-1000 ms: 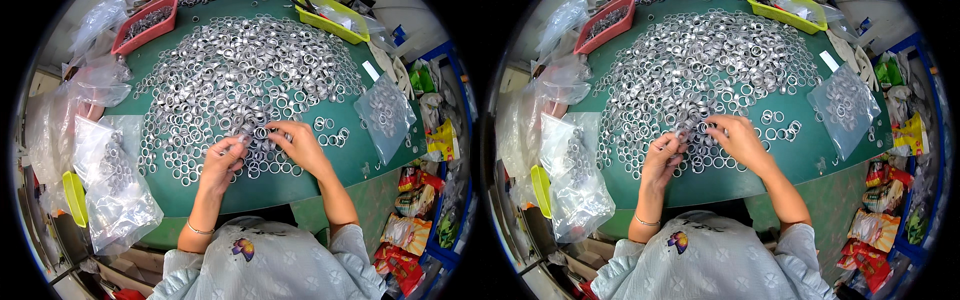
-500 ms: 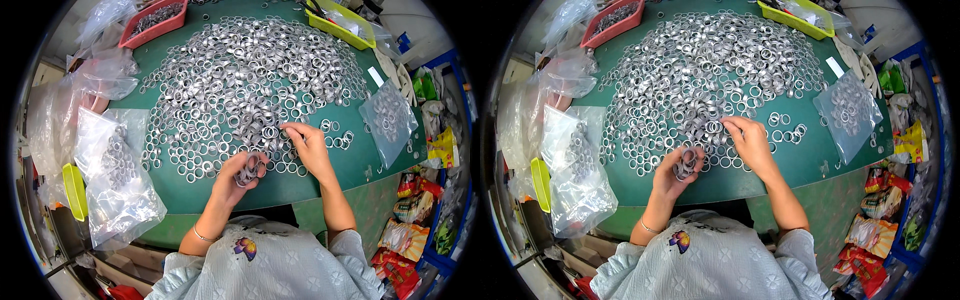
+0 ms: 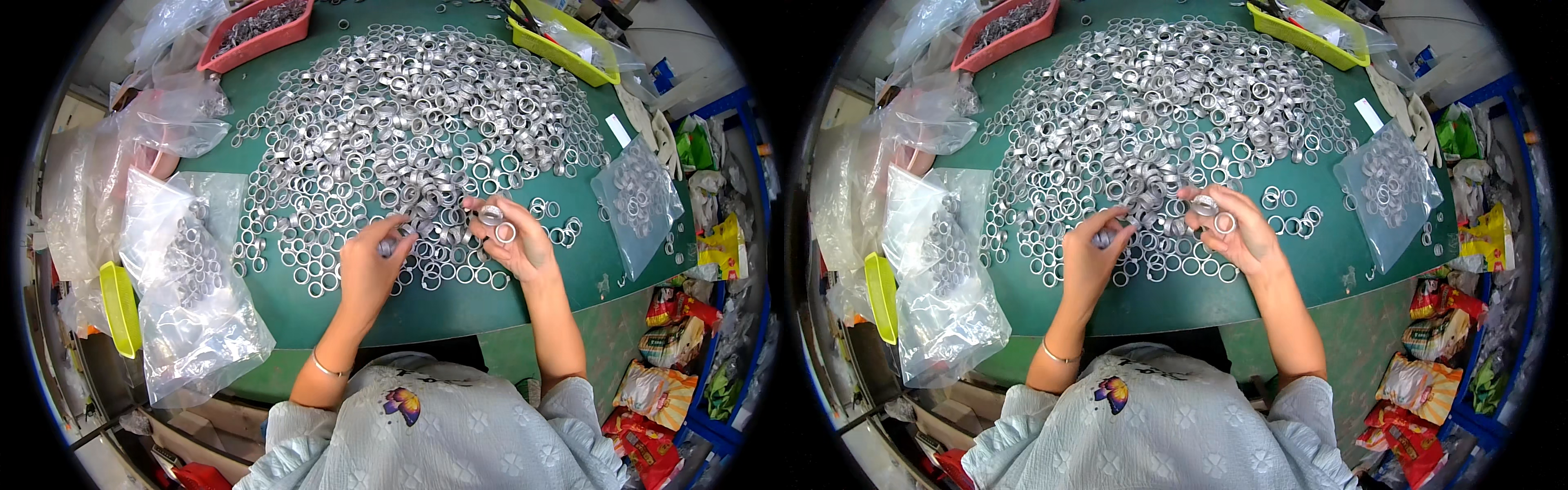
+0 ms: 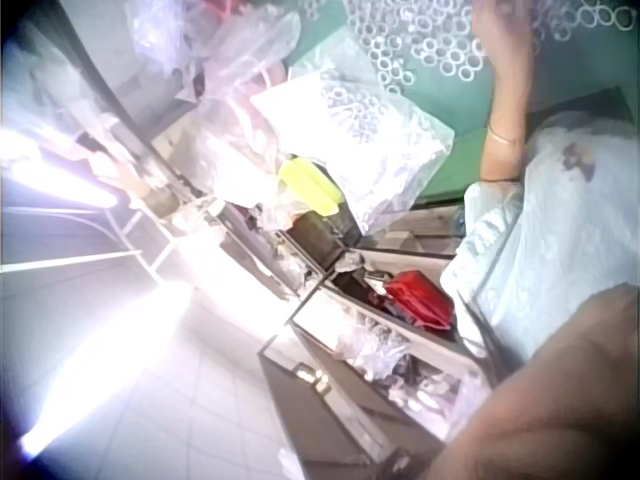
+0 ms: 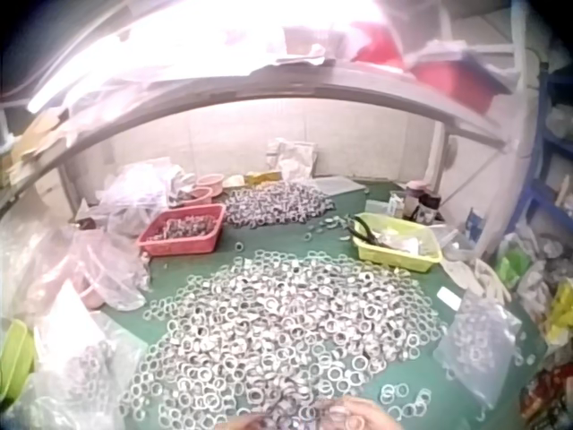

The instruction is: The person sorts through a pile of silver-colored metal rings on a green table by hand, picking up small groups of them, inspecting them, and placing some into a clear plastic bag.

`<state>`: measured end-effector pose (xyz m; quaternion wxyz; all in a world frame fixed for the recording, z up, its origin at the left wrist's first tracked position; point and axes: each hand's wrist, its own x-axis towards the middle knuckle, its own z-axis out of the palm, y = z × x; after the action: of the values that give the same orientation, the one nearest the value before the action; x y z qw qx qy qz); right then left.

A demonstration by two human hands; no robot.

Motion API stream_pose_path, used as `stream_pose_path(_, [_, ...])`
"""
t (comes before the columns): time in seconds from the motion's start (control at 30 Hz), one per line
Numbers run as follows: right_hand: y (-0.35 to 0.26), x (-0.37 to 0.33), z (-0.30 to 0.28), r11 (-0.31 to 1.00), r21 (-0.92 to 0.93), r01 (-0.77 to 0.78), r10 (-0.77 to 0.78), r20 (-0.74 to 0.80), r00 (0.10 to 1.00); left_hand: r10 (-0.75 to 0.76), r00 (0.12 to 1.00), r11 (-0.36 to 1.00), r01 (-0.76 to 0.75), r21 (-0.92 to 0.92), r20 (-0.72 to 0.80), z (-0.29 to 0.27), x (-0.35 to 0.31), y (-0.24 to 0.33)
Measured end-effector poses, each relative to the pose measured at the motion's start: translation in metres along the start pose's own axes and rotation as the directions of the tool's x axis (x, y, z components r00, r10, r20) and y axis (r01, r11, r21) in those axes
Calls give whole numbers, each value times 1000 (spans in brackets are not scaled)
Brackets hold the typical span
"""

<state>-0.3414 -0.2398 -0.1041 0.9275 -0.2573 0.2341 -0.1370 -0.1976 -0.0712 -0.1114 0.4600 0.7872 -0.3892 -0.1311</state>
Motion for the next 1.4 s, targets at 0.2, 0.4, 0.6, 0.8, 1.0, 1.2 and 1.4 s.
stream_pose_path(0.2, [9, 26, 6, 761, -585, 281, -223, 171, 960, 3, 999, 930, -17, 367, 39, 3, 22, -4])
stream_pose_path(0.4, [34, 40, 29, -238, -931, 278, -433, 358, 827, -283, 959, 908, 277, -315, 29, -3, 20, -9])
stream_pose_path(0.6, [-1, 23, 3, 876, -476, 80, -98, -12, 995, -293, 850, 125, 488, -864, 438, -23, -2, -14])
stream_pose_path(0.8, [3, 1, 1, 982, -145, 120, -106, 101, 989, -215, 819, -159, 508, -847, 531, -19, -13, -12])
stream_pose_path(1.0, [21, -9, 11, -26, -975, 221, -390, 214, 896, -209, 815, 50, 561, -826, 541, -14, -24, -7])
stream_pose_path(1.2, [34, -8, 16, -304, -947, 101, -412, 227, 883, -205, 840, 210, 539, -816, 503, -11, -27, 0])
stream_pose_path(1.4, [28, -8, 7, -206, -978, 41, -534, 147, 833, -168, 868, 356, 495, -793, 467, -13, -31, 4])
